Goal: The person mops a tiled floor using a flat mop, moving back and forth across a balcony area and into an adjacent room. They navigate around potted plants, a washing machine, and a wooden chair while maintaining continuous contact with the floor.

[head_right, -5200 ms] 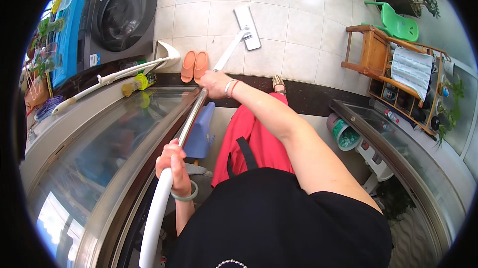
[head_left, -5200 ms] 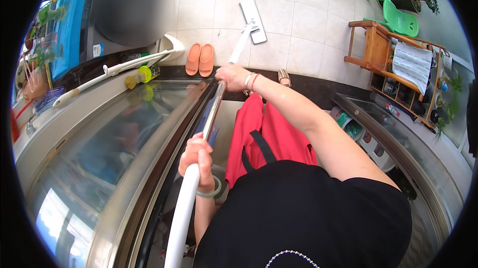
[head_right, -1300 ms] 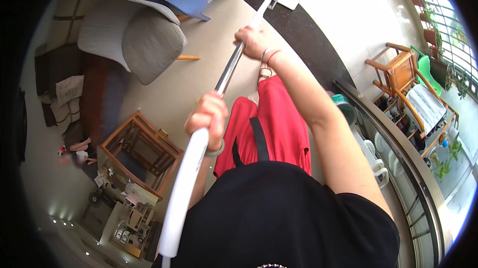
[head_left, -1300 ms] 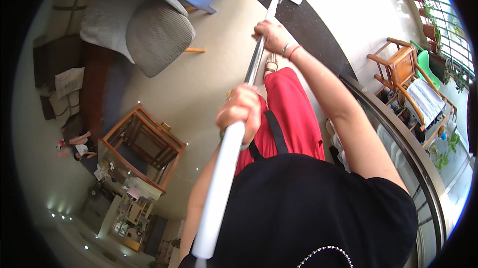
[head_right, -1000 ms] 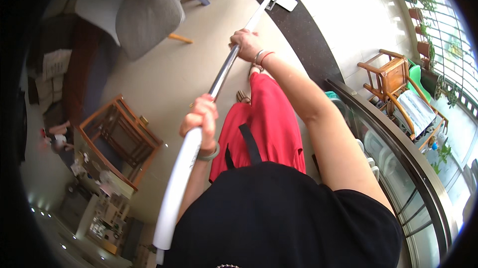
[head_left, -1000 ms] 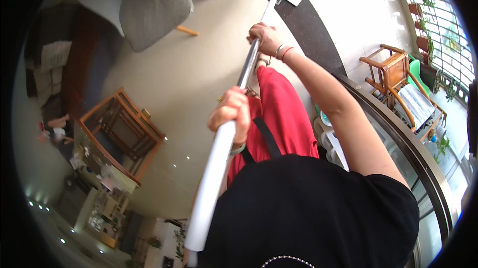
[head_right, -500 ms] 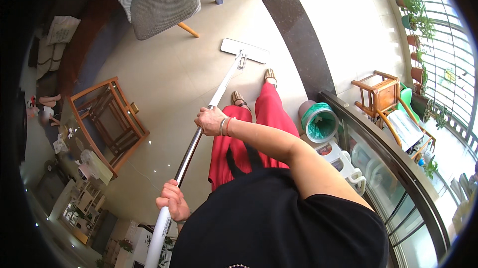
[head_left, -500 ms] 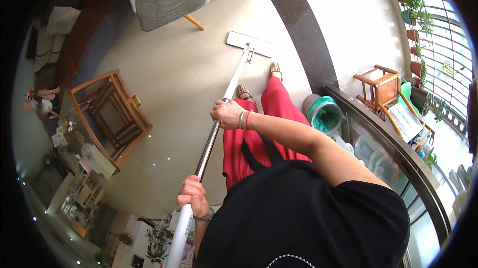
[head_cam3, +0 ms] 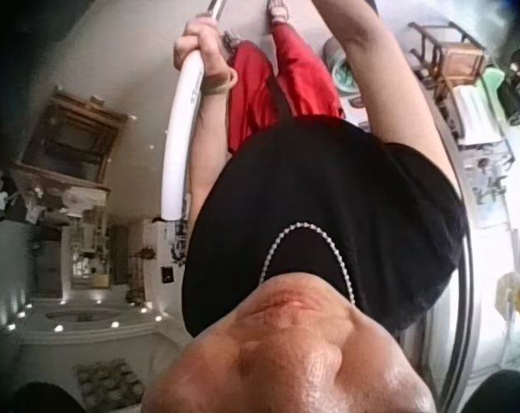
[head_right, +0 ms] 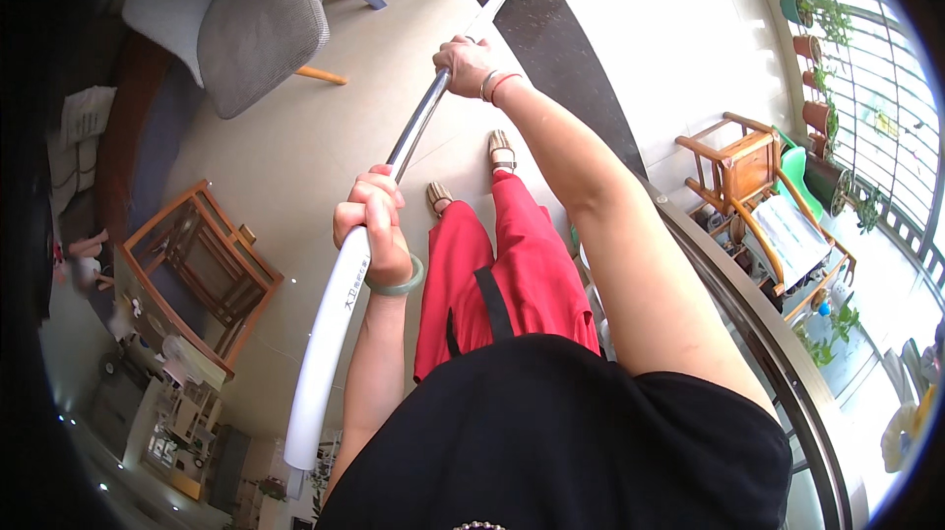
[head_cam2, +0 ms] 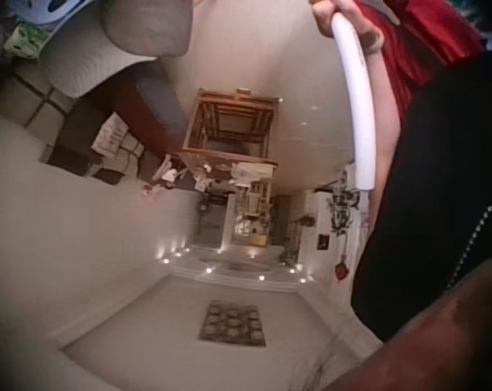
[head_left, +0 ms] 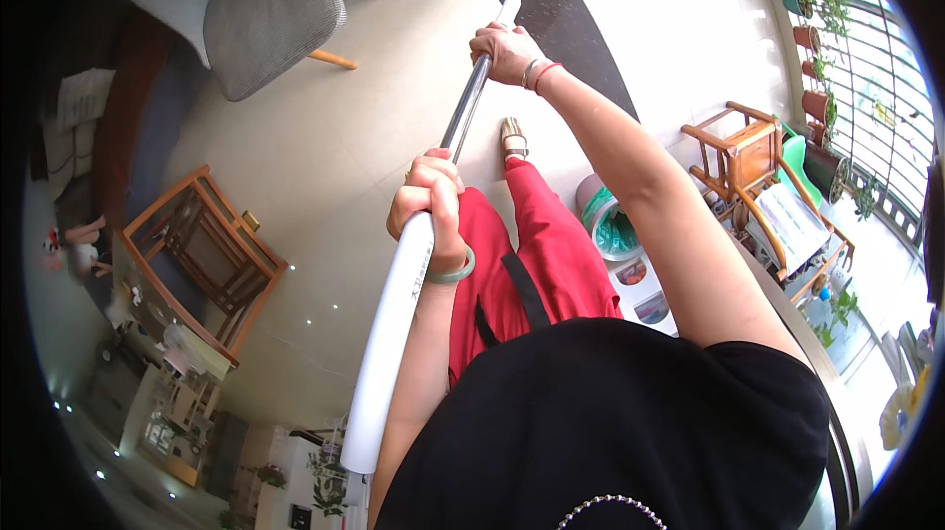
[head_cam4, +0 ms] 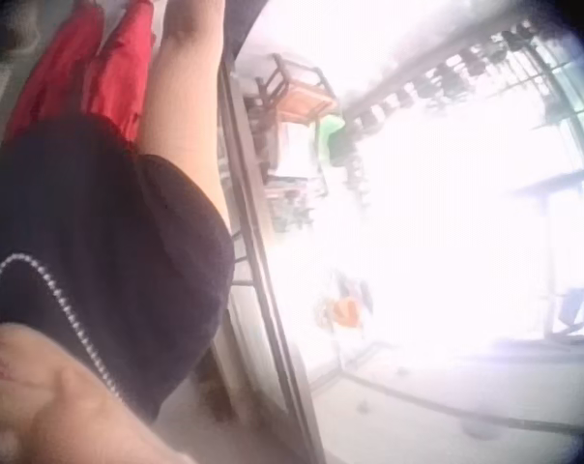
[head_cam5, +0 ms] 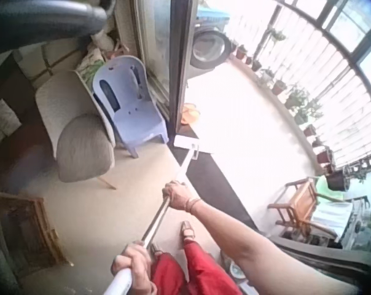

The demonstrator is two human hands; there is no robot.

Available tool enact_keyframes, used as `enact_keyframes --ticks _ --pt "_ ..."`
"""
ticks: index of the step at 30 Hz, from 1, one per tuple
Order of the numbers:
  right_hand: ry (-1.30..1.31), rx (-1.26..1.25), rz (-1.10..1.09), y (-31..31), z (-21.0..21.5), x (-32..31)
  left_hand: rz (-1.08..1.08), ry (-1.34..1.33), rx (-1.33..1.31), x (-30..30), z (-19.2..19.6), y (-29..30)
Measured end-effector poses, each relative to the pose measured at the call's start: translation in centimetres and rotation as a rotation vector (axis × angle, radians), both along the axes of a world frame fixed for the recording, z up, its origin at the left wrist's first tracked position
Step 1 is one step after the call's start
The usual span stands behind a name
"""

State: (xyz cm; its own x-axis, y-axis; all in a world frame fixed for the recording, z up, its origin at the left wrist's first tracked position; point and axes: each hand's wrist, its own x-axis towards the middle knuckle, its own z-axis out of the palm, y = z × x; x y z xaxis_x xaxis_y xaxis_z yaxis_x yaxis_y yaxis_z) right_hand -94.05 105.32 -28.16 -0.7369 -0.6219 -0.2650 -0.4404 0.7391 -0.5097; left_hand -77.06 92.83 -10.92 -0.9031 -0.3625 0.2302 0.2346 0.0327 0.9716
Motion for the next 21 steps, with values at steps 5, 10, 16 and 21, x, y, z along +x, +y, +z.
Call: enact_keyframes --ticks 5,10,16,21 --pt "-0.058 -0.106 -0.072 1.7 0.3 3.4 -0.125 0.016 -0.065 2.3 1.6 0.8" --pt "-0.087 -0.203 -0.178 0.6 1.2 13.4 -0.213 -0.035 0.004 9.3 4.4 -2.5" --pt "-0.141 -0.442 -0.281 -7.2 4.6 25.3 -0.288 -0.082 -0.058 17.5 10.2 -10.3" --pt "-0.277 -0.487 -0.227 -14.6 8.7 32.6 -0.301 -0.210 -0.158 22.1 16.6 -15.7"
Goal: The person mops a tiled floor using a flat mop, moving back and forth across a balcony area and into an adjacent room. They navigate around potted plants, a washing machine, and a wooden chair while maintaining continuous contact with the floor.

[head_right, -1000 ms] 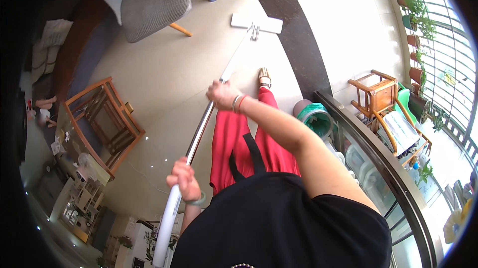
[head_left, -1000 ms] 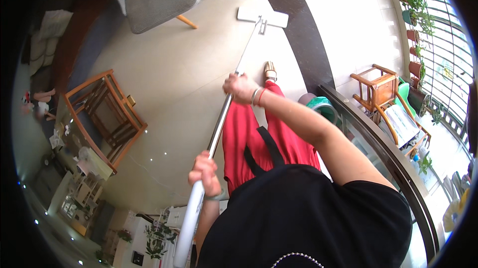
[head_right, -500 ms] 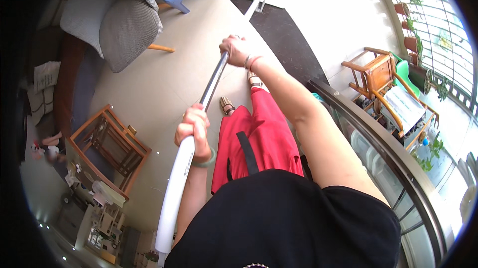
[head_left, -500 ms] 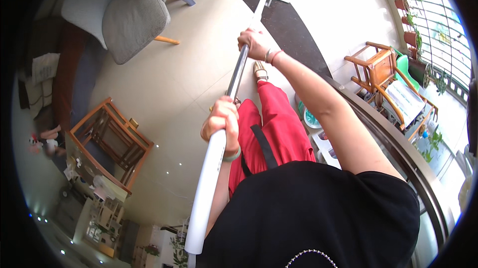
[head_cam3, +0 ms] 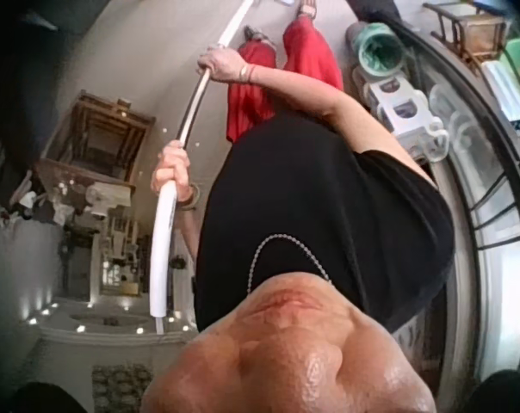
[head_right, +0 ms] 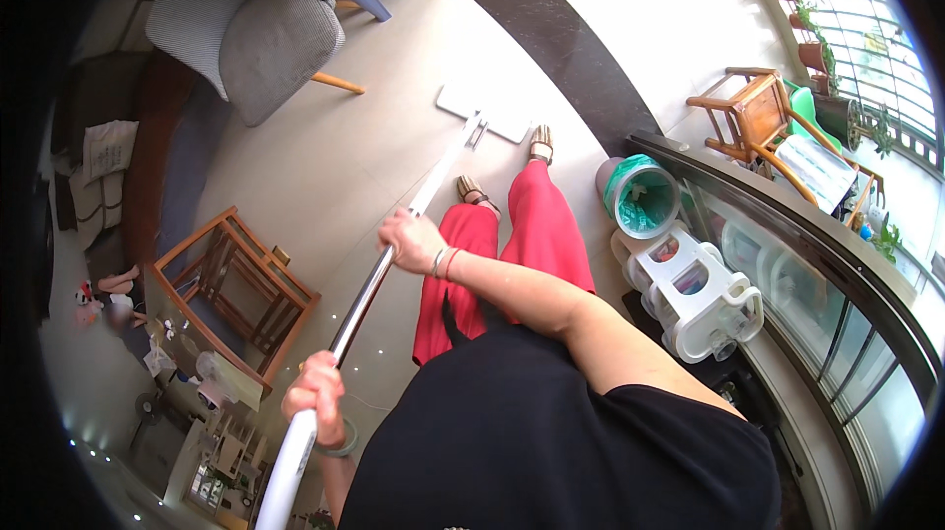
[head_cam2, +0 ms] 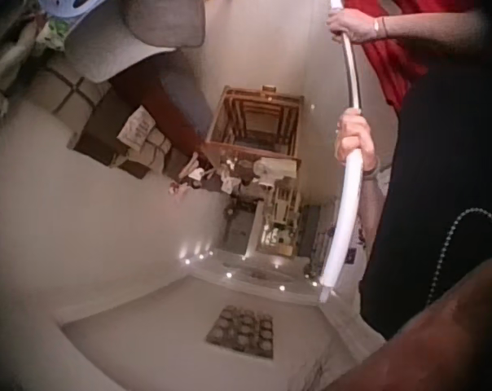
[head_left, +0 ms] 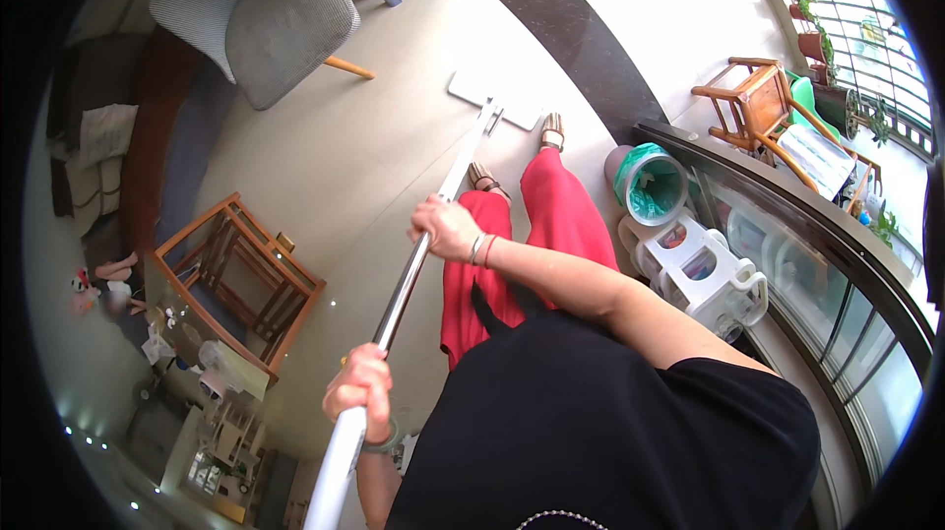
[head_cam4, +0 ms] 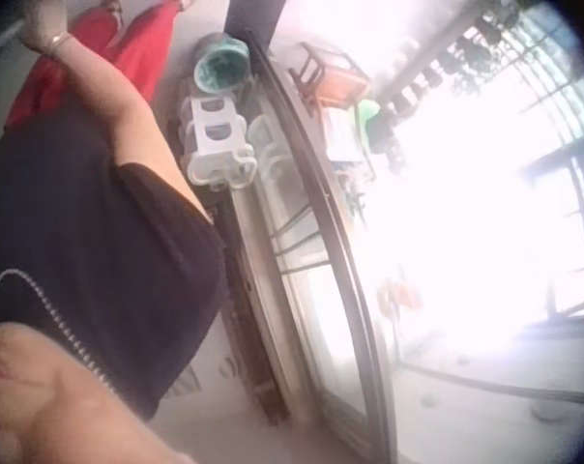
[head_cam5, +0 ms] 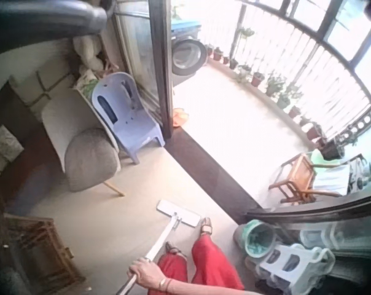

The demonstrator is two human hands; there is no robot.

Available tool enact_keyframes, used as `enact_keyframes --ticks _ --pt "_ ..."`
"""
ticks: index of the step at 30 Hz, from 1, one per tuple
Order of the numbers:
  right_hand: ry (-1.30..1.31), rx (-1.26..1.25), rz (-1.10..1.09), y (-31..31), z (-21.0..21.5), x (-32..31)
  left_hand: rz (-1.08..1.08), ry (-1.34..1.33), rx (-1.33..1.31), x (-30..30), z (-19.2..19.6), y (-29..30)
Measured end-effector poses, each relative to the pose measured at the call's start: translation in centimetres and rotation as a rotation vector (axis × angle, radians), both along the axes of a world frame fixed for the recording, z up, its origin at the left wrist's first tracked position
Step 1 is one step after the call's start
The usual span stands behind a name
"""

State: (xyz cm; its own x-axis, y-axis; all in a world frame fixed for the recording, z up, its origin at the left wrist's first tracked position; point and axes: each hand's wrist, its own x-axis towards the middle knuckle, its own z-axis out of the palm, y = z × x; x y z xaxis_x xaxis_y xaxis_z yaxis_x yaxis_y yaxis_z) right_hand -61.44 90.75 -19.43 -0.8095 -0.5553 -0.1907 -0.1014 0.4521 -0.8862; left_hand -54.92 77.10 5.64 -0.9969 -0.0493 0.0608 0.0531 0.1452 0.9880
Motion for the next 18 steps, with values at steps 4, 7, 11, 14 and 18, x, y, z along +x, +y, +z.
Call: enact_keyframes --ticks 4,7,11,14,18 --pt "-0.072 0.000 0.235 -1.3 1.7 -0.6 0.062 -0.002 0.032 1.2 0.3 -1.2" --pt "-0.068 0.020 0.334 0.1 1.5 -2.1 0.059 0.056 0.072 0.1 -0.3 0.3" --pt "-0.007 0.028 0.320 4.2 -0.5 -4.1 0.157 0.087 0.108 -1.3 -1.9 4.6" --pt "0.088 0.094 0.291 9.1 -2.7 -7.1 0.198 0.099 0.190 -2.9 -5.1 8.5" --pt "0.192 0.184 0.153 17.2 -5.6 -12.9 0.184 0.089 0.239 -7.4 -9.9 15.0"
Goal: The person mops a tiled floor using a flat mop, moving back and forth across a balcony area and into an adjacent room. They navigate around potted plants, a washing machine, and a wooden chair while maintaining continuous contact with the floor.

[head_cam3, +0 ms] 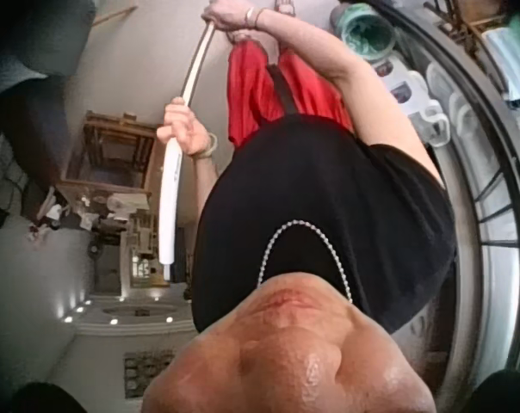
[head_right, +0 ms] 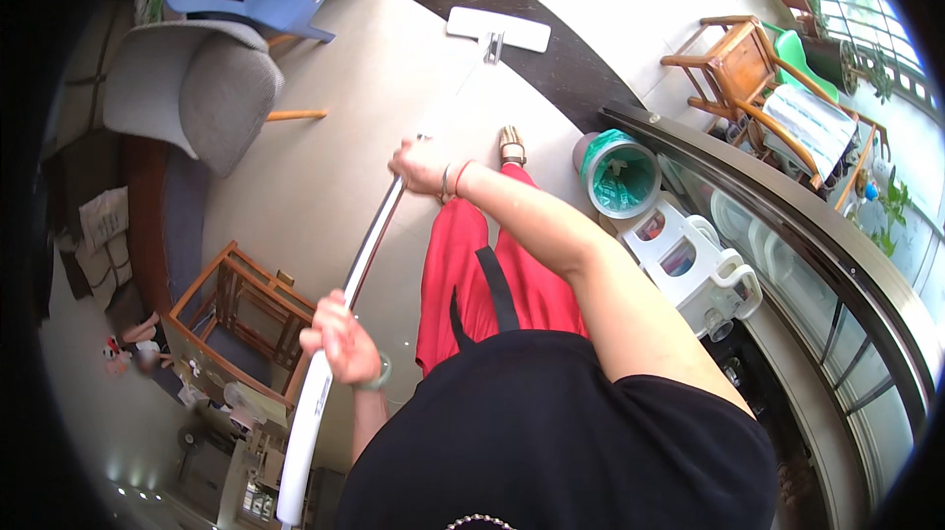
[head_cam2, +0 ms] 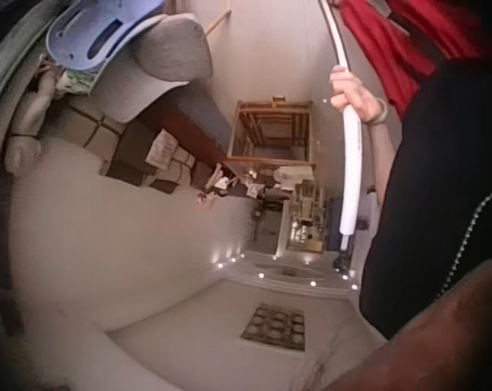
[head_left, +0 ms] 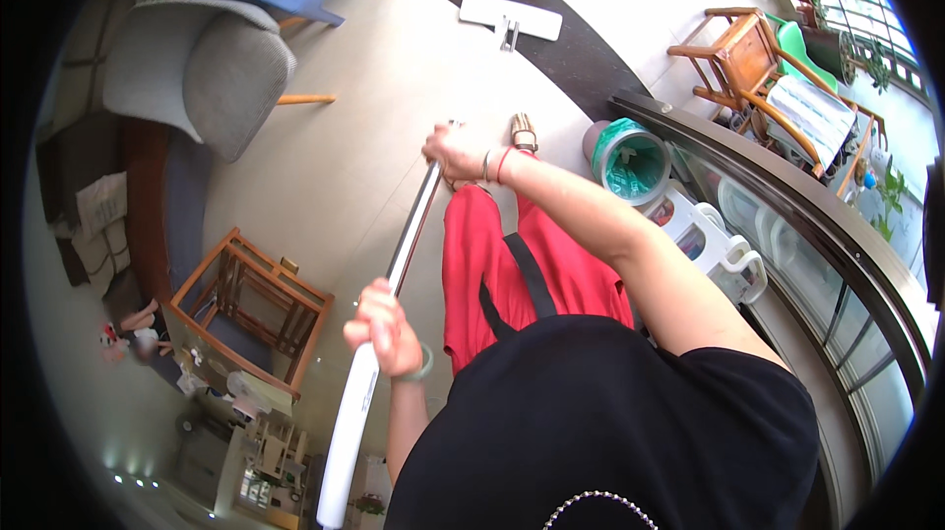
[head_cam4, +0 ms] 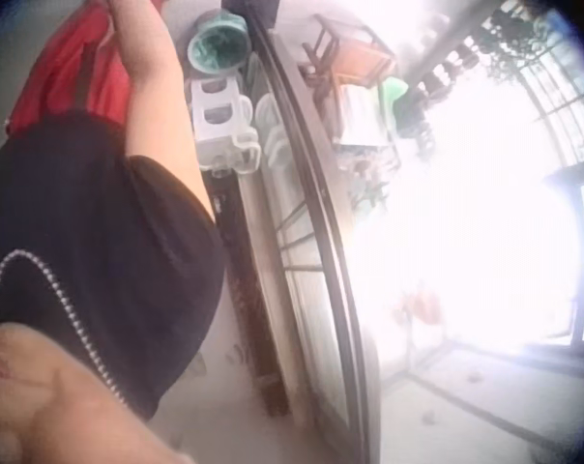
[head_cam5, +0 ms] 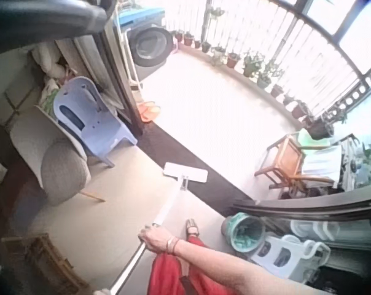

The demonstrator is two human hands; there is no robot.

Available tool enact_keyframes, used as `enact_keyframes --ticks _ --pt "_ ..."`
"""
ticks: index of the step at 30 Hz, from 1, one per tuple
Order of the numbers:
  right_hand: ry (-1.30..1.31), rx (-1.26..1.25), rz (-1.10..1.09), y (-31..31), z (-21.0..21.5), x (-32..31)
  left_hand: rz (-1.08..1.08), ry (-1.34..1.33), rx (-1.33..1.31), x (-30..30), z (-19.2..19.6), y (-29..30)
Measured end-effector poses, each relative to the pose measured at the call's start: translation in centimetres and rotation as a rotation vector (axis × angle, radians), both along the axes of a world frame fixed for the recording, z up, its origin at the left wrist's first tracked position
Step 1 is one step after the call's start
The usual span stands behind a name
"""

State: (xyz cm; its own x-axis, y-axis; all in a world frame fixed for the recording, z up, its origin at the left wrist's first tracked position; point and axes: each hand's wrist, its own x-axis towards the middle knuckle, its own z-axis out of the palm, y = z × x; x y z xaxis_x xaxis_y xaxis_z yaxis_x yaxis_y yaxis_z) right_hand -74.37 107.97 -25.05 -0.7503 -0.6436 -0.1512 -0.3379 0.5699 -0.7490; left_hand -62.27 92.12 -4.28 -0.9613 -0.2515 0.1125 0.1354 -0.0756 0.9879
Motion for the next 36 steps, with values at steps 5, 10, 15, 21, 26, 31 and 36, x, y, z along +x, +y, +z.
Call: enact_keyframes --ticks 5,10,15,21,26,31,36 --pt "-0.049 0.012 -0.162 7.7 -1.2 -4.4 -0.151 0.028 -0.029 -5.0 -2.3 6.4" --pt "-0.084 0.111 -0.226 10.8 -0.6 -1.7 -0.293 0.064 -0.120 -4.3 -1.7 8.6" --pt "-0.120 0.082 -0.352 13.3 -0.7 3.1 -0.382 0.047 -0.034 -2.8 -2.0 9.3" --pt "-0.061 0.062 -0.488 12.3 -0.8 8.4 -0.543 0.074 0.014 -0.4 -1.5 7.5" --pt "-0.006 -0.050 -0.577 4.3 -0.3 11.5 -0.606 0.030 -0.065 1.7 0.5 0.1" --pt "0.003 -0.147 -0.604 -7.3 1.4 16.0 -0.633 -0.018 -0.146 4.5 5.4 -9.4" --pt "-0.155 -0.218 -0.418 -17.9 5.6 19.3 -0.386 -0.142 -0.237 9.0 10.5 -16.8"
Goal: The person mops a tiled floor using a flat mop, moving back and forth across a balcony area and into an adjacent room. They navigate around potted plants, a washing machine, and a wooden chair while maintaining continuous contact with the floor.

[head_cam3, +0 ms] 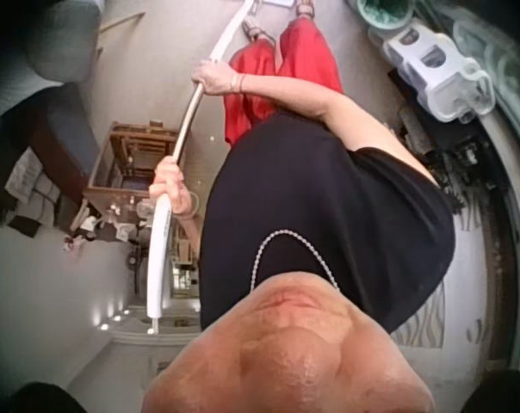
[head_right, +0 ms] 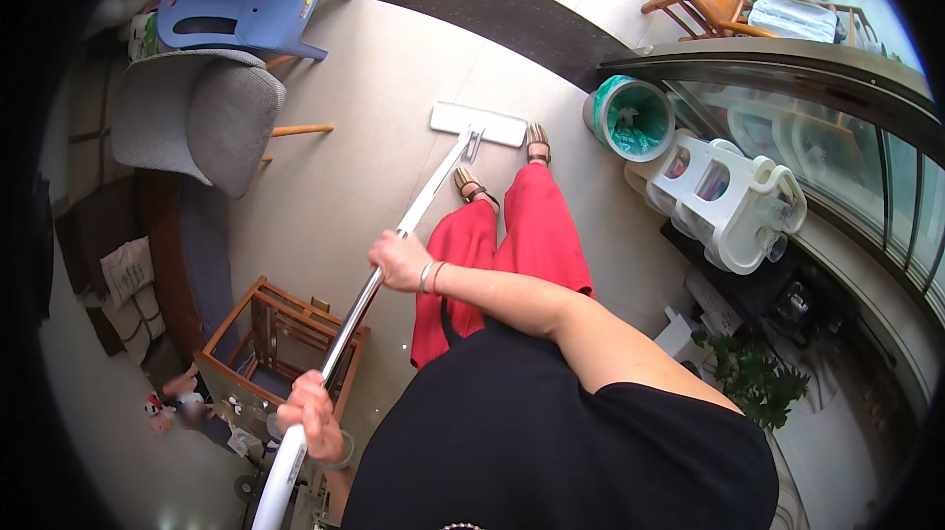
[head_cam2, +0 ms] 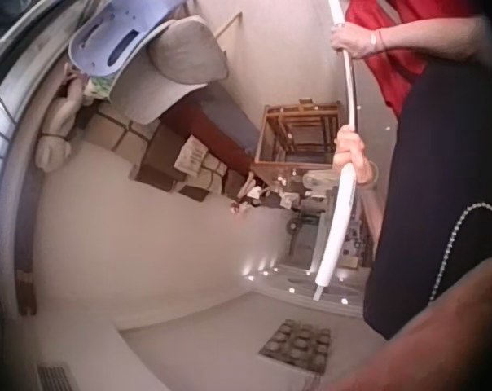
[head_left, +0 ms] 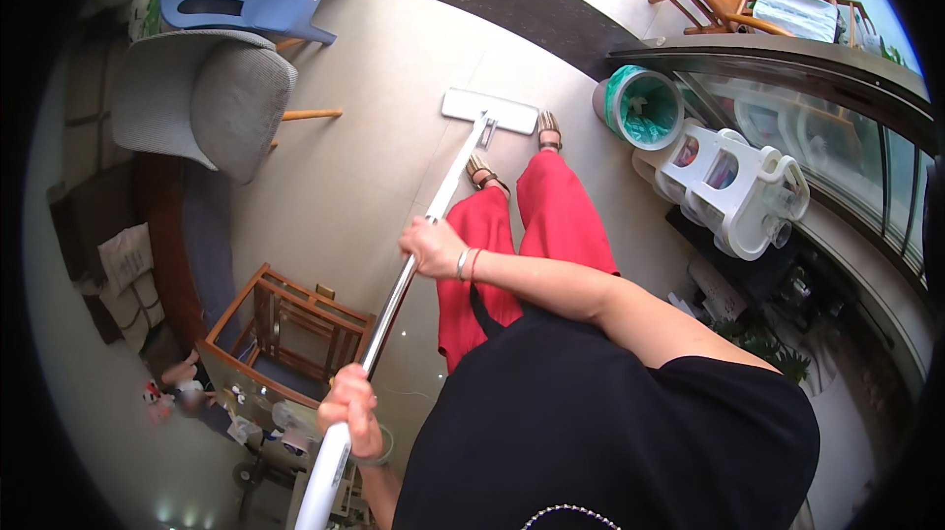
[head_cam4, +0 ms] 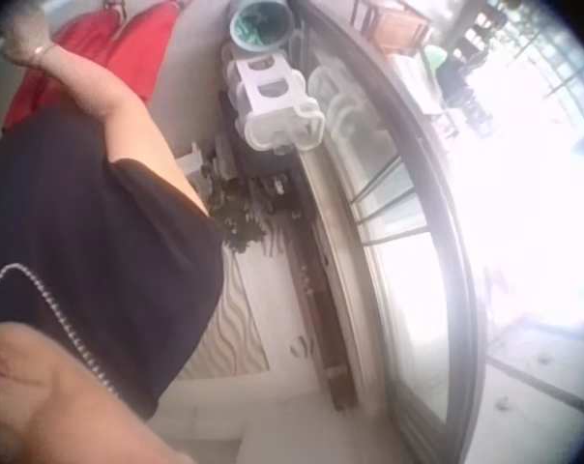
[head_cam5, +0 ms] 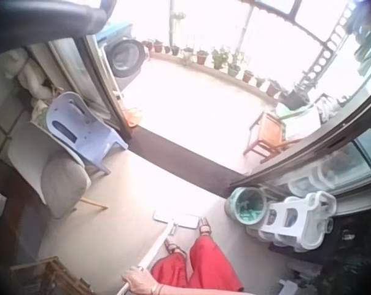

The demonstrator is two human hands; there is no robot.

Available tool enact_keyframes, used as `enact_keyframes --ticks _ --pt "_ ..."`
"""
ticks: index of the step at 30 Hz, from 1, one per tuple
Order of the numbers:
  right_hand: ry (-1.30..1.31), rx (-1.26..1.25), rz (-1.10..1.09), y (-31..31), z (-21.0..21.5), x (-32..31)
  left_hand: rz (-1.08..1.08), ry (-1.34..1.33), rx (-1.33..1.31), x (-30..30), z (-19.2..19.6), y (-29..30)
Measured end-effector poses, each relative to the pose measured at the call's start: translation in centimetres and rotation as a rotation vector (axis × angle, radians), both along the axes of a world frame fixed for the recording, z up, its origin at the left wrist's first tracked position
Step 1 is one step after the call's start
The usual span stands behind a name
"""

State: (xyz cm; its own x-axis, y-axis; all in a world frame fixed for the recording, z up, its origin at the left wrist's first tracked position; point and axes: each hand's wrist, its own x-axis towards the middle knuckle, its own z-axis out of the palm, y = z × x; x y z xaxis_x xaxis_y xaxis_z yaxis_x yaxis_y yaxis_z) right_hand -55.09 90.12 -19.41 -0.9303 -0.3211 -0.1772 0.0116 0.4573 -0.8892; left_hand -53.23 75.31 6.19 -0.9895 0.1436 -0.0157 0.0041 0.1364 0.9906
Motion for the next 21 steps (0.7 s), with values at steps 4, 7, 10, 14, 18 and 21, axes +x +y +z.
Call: enact_keyframes --ticks 4,7,10,14,18,21 --pt "-0.081 -0.042 0.193 -1.6 0.8 0.0 0.120 -0.002 0.028 1.2 -0.1 -2.0" --pt "-0.075 -0.035 0.293 0.3 0.4 -0.9 0.139 0.074 0.083 1.3 -1.0 0.0" --pt "-0.023 0.000 0.272 4.3 -0.7 -1.6 0.171 0.104 0.177 1.2 -2.9 3.1" --pt "0.096 0.164 0.214 12.1 -5.0 -3.6 0.204 0.073 0.284 0.0 -7.6 9.3" --pt "0.080 0.327 0.175 22.7 -9.0 -7.1 0.116 0.038 0.285 -2.9 -12.6 17.8" --pt "0.040 0.351 0.108 28.3 -8.8 -9.0 0.030 0.053 0.288 -4.6 -14.6 22.3"
